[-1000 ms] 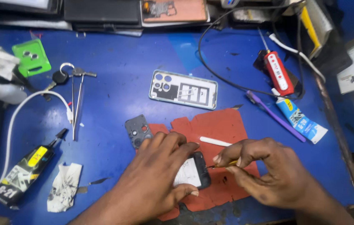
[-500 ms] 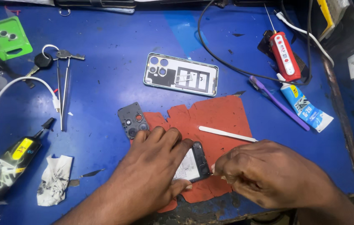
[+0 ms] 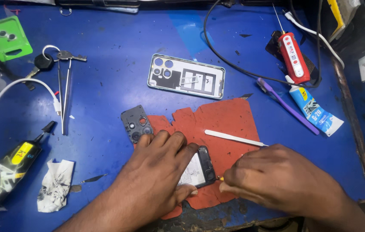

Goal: The person disassembles a smartphone, removes the battery, and uses a screwdriver and tweezers to adjust internal components. The person then reassembles the phone by placing the battery back and securing the back cover.

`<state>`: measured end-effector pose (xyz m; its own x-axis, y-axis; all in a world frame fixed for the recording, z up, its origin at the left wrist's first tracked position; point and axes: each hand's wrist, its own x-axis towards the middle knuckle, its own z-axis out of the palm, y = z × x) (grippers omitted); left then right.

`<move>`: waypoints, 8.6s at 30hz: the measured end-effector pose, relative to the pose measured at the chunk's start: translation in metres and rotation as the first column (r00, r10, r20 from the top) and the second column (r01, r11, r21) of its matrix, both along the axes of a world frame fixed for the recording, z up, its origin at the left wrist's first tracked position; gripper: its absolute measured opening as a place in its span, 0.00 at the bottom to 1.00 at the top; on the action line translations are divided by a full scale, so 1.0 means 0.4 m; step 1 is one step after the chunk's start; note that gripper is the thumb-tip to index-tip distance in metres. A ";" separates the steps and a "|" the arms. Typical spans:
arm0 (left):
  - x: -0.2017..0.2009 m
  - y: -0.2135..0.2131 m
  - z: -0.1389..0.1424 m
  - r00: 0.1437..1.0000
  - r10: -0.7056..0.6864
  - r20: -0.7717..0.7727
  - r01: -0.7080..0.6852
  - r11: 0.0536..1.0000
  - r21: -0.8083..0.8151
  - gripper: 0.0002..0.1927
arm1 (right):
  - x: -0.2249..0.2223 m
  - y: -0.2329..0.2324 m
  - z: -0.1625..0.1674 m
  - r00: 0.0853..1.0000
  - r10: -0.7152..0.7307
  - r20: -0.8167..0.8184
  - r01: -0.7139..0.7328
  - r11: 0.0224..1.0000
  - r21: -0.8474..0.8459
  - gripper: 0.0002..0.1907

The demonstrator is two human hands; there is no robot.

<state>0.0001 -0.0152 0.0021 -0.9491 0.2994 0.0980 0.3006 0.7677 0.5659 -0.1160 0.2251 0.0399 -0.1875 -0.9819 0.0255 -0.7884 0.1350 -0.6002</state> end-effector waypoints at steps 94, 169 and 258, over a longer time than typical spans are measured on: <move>-0.002 -0.004 -0.036 0.994 -0.081 0.071 0.084 0.996 -0.039 0.40 | 0.028 -0.006 -0.014 0.997 0.080 0.023 -0.077 0.993 -0.093 0.09; 0.009 0.010 -0.080 0.932 -0.245 -0.268 0.247 0.969 -0.025 0.17 | -0.010 -0.003 -0.055 0.857 -0.515 0.020 0.464 0.755 -0.464 0.20; -0.044 -0.142 0.057 0.936 0.348 0.051 -0.319 0.901 -0.293 0.30 | 0.039 -0.090 -0.062 0.990 -0.143 -0.018 0.142 0.952 0.272 0.26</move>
<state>-0.0177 -0.0719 0.0249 -0.9985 -0.0350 -0.0421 -0.0470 0.9425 0.3309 -0.1004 0.1892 0.0152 -0.3260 -0.9145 -0.2395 -0.7480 0.4045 -0.5263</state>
